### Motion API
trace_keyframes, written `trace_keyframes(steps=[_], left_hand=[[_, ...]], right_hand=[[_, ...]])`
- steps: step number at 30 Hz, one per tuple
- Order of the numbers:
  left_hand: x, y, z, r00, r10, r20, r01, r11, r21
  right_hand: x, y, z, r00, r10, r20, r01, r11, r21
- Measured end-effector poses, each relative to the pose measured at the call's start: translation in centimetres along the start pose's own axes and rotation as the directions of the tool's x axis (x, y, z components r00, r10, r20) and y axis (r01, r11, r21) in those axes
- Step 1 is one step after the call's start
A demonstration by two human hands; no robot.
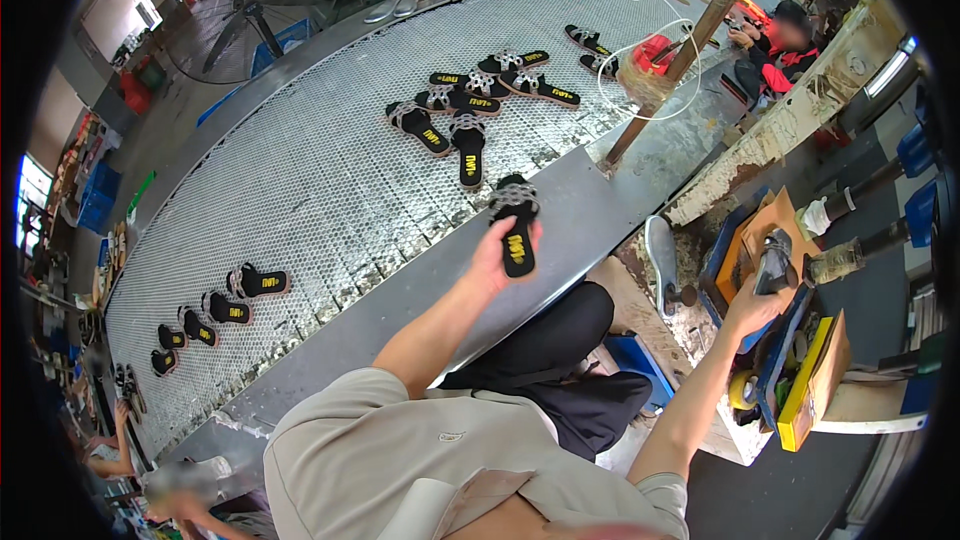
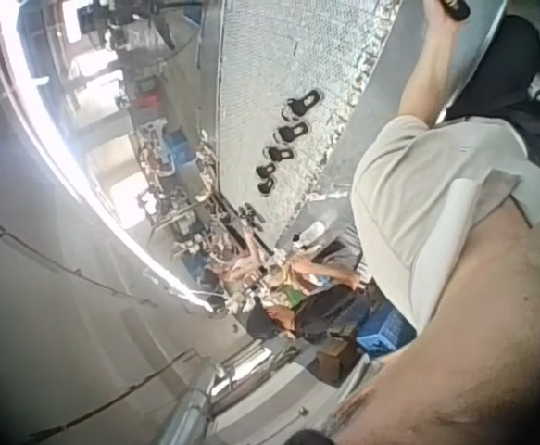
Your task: The person is assembling sandals by taking components from a conveyor belt and attaching them using a manual press tool.
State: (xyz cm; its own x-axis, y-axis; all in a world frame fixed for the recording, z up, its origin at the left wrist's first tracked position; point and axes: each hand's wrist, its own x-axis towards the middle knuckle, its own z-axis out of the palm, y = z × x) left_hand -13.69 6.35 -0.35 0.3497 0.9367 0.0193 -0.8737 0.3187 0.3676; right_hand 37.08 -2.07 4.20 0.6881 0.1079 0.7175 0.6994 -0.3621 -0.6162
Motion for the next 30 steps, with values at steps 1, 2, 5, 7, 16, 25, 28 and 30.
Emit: trace_keyframes(steps=[1, 2, 5, 7, 16, 25, 28, 30], left_hand=[[0.0, -1.7, 0.9, 1.0, 0.002, 0.007, -0.003, 0.999, 0.052], [-0.3, -3.4, 1.3, 0.999, 0.033, -0.029, -0.029, 0.988, 0.152], [-0.7, -7.7, 2.5, 0.997, 0.042, -0.057, -0.026, 0.966, 0.257], [-1.9, -10.7, 5.3, 0.999, 0.045, -0.028, -0.035, 0.957, 0.289], [-8.7, -7.1, 3.5, 0.991, 0.129, -0.036, -0.123, 0.984, 0.13], [-15.1, 17.4, -10.0, 0.523, 0.775, -0.355, -0.755, 0.614, 0.231], [-18.8, 22.1, -16.2, 0.174, 0.666, -0.725, -0.679, 0.615, 0.401], [-20.8, 19.4, -14.5, 0.058, 0.71, -0.702, -0.607, 0.583, 0.54]], right_hand=[[-1.3, -1.3, -1.8, 0.995, 0.05, 0.081, -0.057, 0.994, 0.088], [-3.5, -1.1, -3.0, 1.0, 0.031, 0.0, -0.031, 0.992, 0.122], [-10.8, -6.4, -8.8, 0.979, 0.085, 0.184, -0.139, 0.943, 0.303], [-15.5, -8.0, -10.0, 0.931, 0.044, 0.363, -0.208, 0.88, 0.426], [-27.3, -21.8, -12.9, 0.568, -0.331, 0.754, -0.452, 0.64, 0.622], [-31.3, -23.3, -16.8, 0.3, -0.631, 0.716, -0.571, 0.482, 0.664], [-31.4, -21.6, -17.3, 0.263, -0.619, 0.74, -0.551, 0.533, 0.642], [-30.9, -20.9, -16.7, 0.251, -0.591, 0.766, -0.54, 0.571, 0.618]])
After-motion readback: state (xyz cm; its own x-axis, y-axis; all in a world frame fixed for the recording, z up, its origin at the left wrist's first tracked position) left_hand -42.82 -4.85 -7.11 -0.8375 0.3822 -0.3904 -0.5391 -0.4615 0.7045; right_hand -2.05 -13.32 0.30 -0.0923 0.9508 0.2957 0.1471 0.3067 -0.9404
